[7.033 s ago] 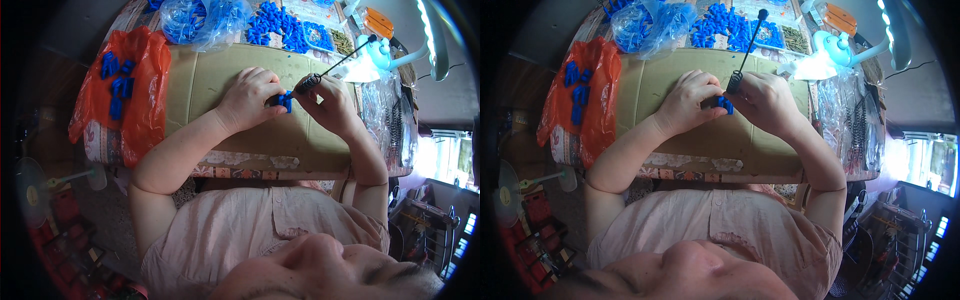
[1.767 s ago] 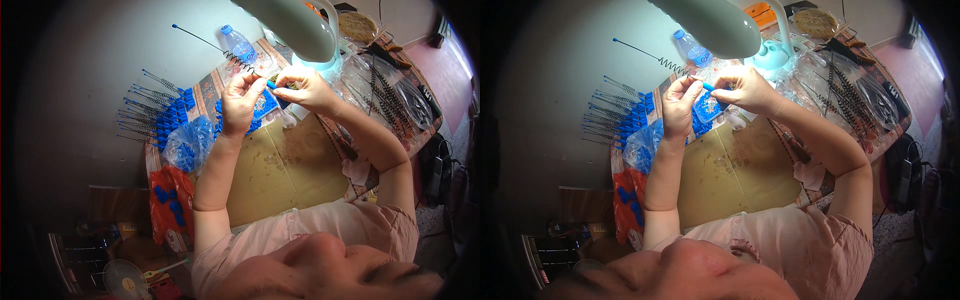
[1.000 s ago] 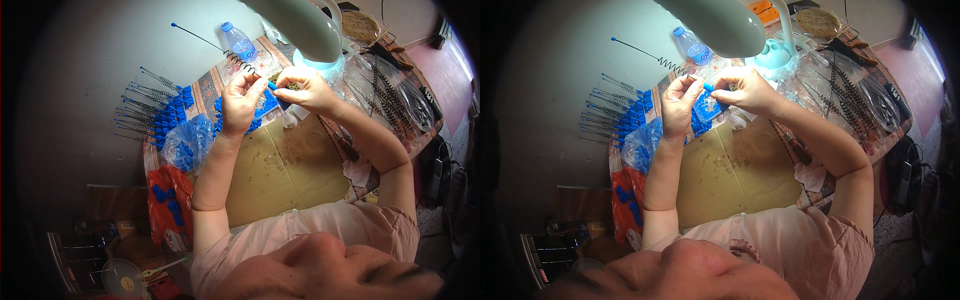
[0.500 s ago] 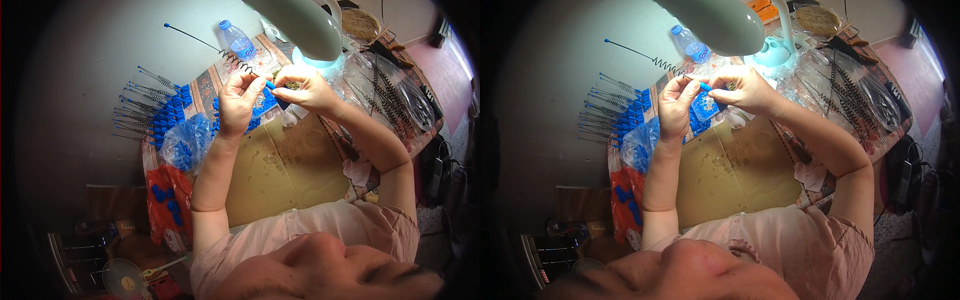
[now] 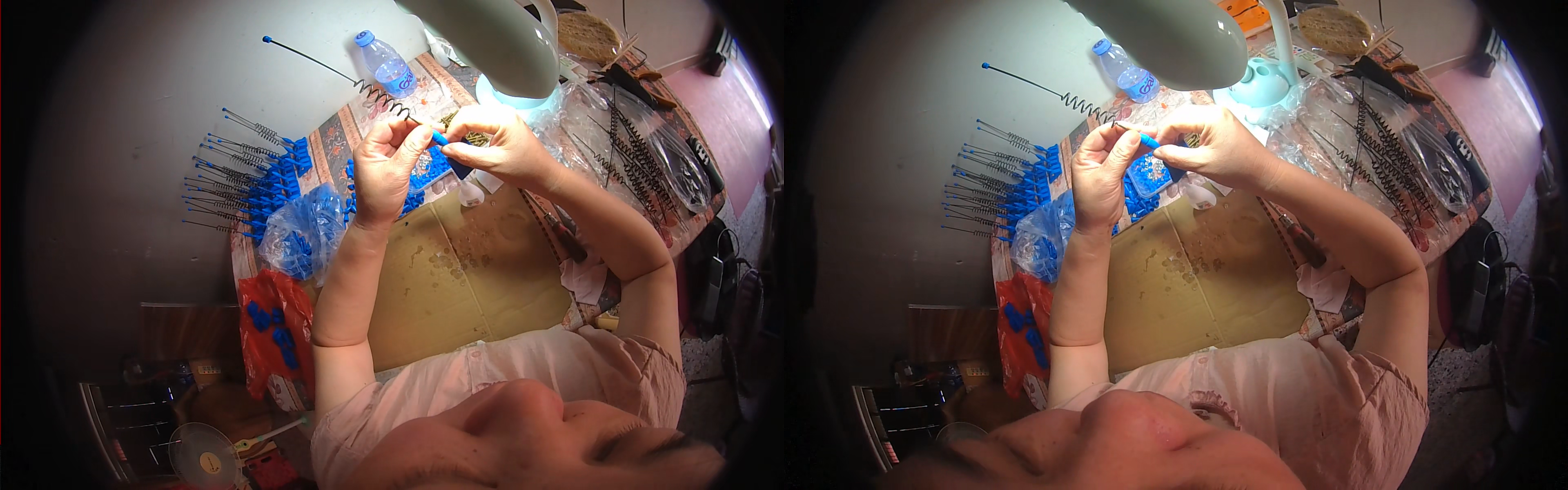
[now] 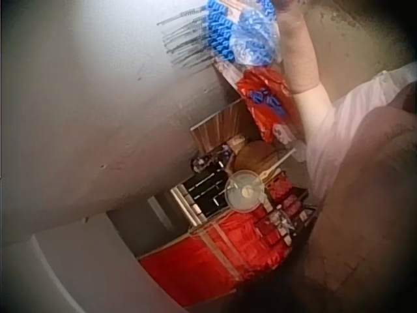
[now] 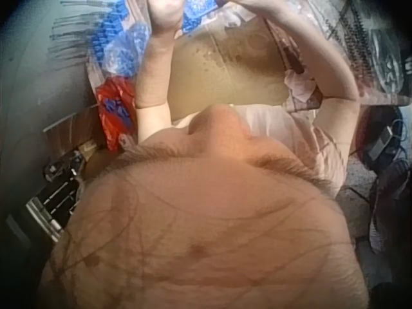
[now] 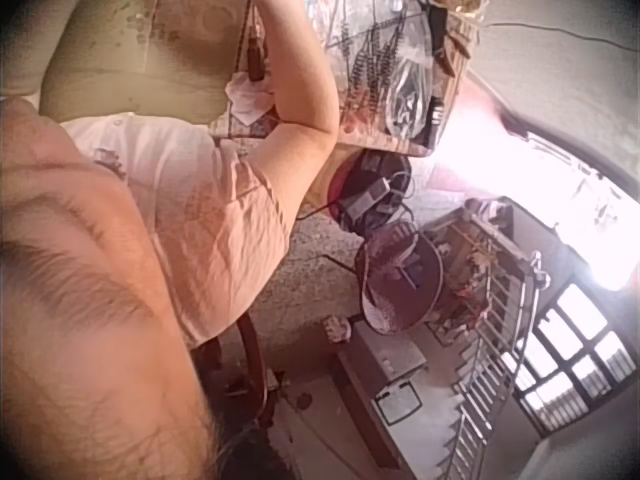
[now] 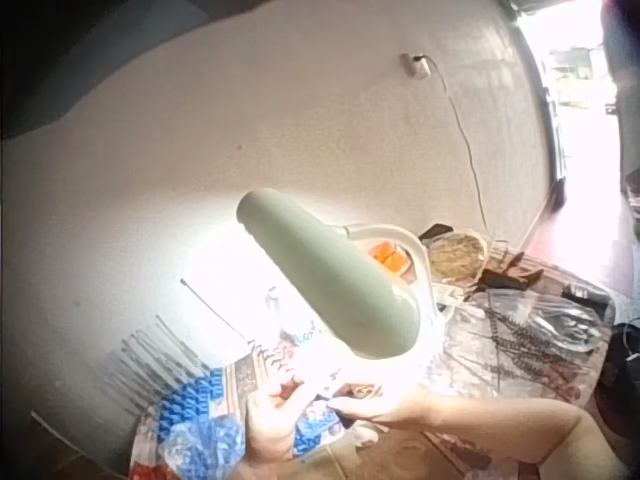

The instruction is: The person fits plastic parts together, applies glue from a squeeze bottle onto the components, and attaches a coiled wire spring to the plastic assembly.

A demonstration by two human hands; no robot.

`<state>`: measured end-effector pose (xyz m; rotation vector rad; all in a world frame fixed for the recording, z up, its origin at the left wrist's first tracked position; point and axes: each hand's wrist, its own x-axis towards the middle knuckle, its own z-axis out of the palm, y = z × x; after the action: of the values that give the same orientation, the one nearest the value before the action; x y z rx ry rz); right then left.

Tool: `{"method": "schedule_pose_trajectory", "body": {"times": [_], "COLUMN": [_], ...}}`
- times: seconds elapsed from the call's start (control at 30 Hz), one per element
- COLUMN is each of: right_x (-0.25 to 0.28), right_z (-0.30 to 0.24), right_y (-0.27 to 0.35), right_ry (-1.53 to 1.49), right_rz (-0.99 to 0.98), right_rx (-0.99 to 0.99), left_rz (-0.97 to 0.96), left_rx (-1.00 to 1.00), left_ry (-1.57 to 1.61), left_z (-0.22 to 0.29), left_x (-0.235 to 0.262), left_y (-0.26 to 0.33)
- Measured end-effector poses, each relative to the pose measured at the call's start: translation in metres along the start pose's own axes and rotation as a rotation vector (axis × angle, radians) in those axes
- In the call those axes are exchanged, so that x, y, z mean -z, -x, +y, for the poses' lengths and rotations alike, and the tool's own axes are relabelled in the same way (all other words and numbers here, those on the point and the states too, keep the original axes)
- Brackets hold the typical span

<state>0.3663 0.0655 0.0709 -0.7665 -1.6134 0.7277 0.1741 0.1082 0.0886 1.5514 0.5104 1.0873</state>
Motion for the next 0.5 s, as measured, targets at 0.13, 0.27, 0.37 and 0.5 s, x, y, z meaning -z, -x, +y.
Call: {"method": "schedule_pose_trajectory", "body": {"times": [0.13,0.27,0.37,0.5], "right_x": [0.0004,0.0011,0.0001,-0.0006], "right_z": [0.0033,0.0004,-0.0012,-0.0003], "right_y": [-0.0005,0.0000,0.0012,0.0021], "right_ry": [0.024,0.020,0.012,0.015], "right_rz": [-0.003,-0.021,-0.017,-0.002], "right_rx": [0.034,0.003,-0.016,0.024], "left_rz": [0.008,0.017,0.023,0.013], "left_rx": [0.007,-0.008,0.006,0.020], "left_ry": [0.025,0.032,0.026,0.013], "left_z": [0.0018,0.0025,0.0033,0.0033], "left_x": [-0.0013,-0.0016,-0.0010,-0.0007], "left_y": [0.0001,0.0012,0.0025,0.0034]}}
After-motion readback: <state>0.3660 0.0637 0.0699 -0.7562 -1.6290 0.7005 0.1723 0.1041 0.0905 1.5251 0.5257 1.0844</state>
